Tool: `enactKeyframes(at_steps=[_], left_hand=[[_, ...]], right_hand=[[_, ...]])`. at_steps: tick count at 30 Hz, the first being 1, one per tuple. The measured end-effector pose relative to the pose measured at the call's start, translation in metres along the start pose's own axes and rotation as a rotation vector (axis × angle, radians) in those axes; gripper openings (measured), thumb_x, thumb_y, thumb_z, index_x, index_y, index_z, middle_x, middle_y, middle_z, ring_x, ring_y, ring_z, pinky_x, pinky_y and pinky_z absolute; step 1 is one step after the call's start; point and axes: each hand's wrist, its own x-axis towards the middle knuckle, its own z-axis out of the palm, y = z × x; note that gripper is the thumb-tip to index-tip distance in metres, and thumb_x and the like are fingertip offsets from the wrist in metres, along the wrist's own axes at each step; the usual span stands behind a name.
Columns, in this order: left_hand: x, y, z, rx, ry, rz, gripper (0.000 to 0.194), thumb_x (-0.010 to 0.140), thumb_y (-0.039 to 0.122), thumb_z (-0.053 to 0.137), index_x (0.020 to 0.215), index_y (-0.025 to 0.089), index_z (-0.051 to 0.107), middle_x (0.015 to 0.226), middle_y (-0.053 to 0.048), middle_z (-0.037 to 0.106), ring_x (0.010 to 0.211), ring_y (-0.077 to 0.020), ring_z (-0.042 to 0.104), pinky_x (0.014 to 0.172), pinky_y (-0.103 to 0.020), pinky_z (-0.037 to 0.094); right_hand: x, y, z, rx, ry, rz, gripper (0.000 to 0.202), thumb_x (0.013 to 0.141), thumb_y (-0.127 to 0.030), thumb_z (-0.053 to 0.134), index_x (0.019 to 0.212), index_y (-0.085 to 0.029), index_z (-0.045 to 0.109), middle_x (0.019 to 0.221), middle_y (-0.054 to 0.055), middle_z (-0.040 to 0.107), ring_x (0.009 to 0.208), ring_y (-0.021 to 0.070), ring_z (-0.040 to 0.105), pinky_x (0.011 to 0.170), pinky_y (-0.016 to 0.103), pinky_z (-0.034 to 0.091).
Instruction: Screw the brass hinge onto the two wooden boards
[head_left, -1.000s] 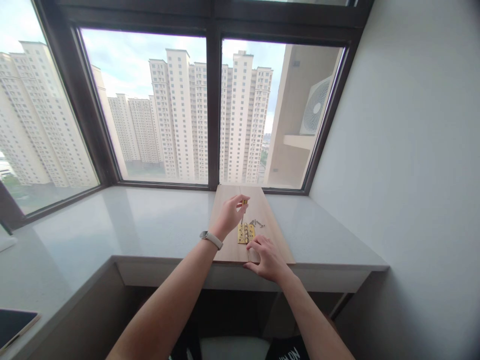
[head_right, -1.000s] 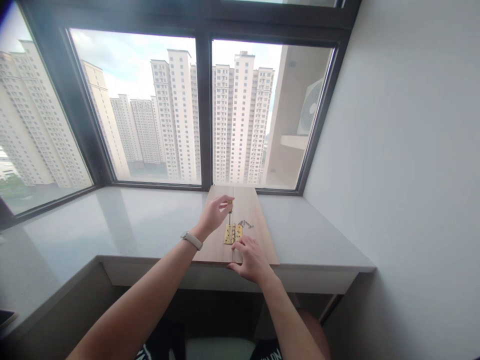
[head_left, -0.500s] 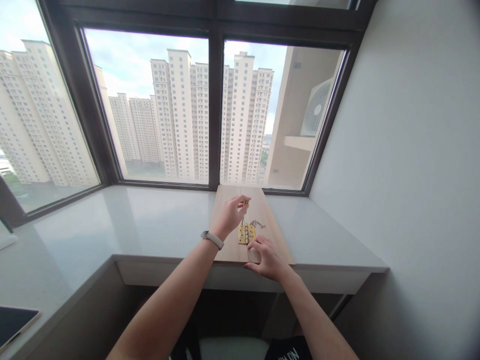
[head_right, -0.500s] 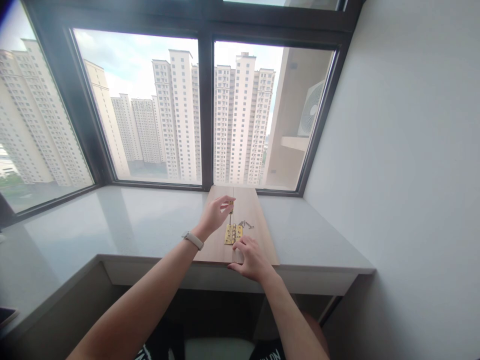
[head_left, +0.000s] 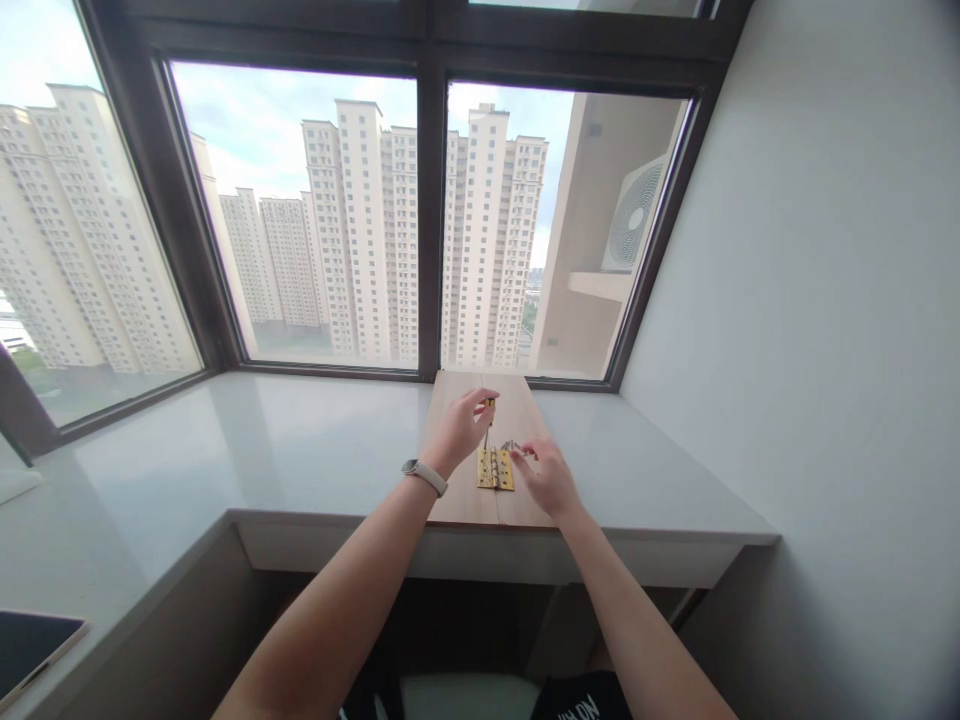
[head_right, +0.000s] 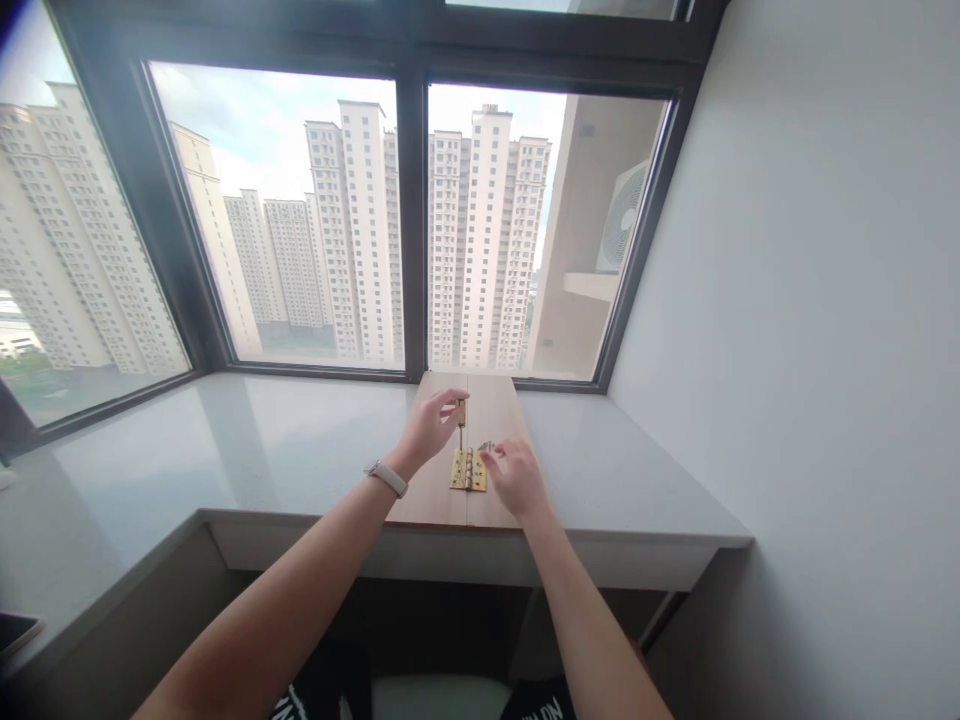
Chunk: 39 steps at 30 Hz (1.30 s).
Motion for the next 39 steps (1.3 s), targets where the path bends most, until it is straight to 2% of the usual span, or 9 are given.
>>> enactKeyframes(at_steps=[3,6,9,15,20,26,29,33,39], left_hand=[[0.0,-0.003,0.0,0.024,0.023,-0.017,0.021,0.092,0.023,0.064,0.112,0.024,0.069,0.111,-0.006,0.067,0.092,-0.016,0.069,0.081,-0.031,0.064],[0.001,-0.004,0.0,0.034,0.037,-0.028,0.022,0.093,0.021,0.062,0.114,0.024,0.07,0.104,-0.005,0.067,0.087,-0.0153,0.069,0.078,-0.03,0.064],[0.002,-0.003,-0.001,0.031,0.015,-0.017,0.028,0.096,0.017,0.056,0.12,0.026,0.068,0.106,-0.005,0.068,0.09,-0.0154,0.068,0.081,-0.031,0.064],[-0.002,-0.004,0.001,0.004,0.031,-0.018,0.026,0.096,0.022,0.058,0.12,0.025,0.068,0.11,-0.006,0.069,0.098,-0.0172,0.068,0.085,-0.033,0.064],[-0.004,-0.005,0.003,0.036,0.081,-0.025,0.022,0.096,0.026,0.059,0.116,0.024,0.07,0.104,-0.007,0.069,0.089,-0.017,0.069,0.079,-0.032,0.064],[-0.003,0.002,0.002,0.043,0.009,-0.027,0.025,0.1,0.026,0.053,0.122,0.025,0.066,0.1,-0.006,0.073,0.093,-0.0177,0.071,0.085,-0.035,0.063],[-0.003,0.001,0.003,0.025,0.026,-0.019,0.021,0.097,0.028,0.059,0.115,0.024,0.068,0.105,-0.006,0.071,0.096,-0.0179,0.07,0.085,-0.034,0.063],[-0.002,-0.003,0.005,0.036,0.071,-0.034,0.017,0.092,0.029,0.066,0.107,0.022,0.07,0.103,-0.006,0.069,0.084,-0.0155,0.069,0.077,-0.032,0.064],[-0.001,-0.007,0.001,0.05,0.032,-0.028,0.024,0.098,0.025,0.057,0.118,0.024,0.07,0.103,-0.006,0.073,0.089,-0.0174,0.071,0.083,-0.035,0.064]], right_hand=[[0.019,0.023,0.01,-0.138,0.0,0.101,0.047,0.102,-0.055,0.039,0.113,-0.019,0.066,0.117,0.013,0.066,0.114,0.0262,0.056,0.102,0.037,0.04],[0.029,0.043,0.02,-0.238,-0.111,0.149,0.054,0.102,-0.055,0.036,0.129,-0.017,0.063,0.133,0.013,0.062,0.126,0.0264,0.052,0.107,0.036,0.036],[0.029,0.052,0.028,-0.281,-0.196,0.188,0.058,0.104,-0.057,0.03,0.132,-0.018,0.062,0.138,0.012,0.061,0.128,0.0246,0.051,0.107,0.033,0.035],[0.022,0.048,0.033,-0.316,-0.181,0.159,0.057,0.105,-0.055,0.025,0.114,-0.02,0.069,0.122,0.012,0.067,0.116,0.025,0.057,0.097,0.034,0.039],[0.021,0.043,0.031,-0.319,-0.17,0.149,0.053,0.105,-0.052,0.027,0.111,-0.021,0.069,0.117,0.012,0.068,0.114,0.0257,0.057,0.096,0.035,0.039],[0.02,0.04,0.029,-0.333,-0.163,0.147,0.052,0.105,-0.052,0.028,0.108,-0.02,0.069,0.114,0.013,0.068,0.111,0.0254,0.058,0.095,0.034,0.039],[0.02,0.04,0.03,-0.336,-0.16,0.149,0.052,0.105,-0.052,0.028,0.109,-0.021,0.069,0.114,0.012,0.068,0.111,0.025,0.058,0.094,0.034,0.039],[0.019,0.042,0.031,-0.341,-0.145,0.129,0.053,0.106,-0.052,0.026,0.109,-0.02,0.069,0.114,0.012,0.067,0.111,0.0252,0.058,0.093,0.035,0.039],[0.019,0.043,0.031,-0.33,-0.145,0.137,0.054,0.105,-0.054,0.027,0.107,-0.02,0.069,0.112,0.012,0.068,0.11,0.0247,0.059,0.093,0.034,0.039]])
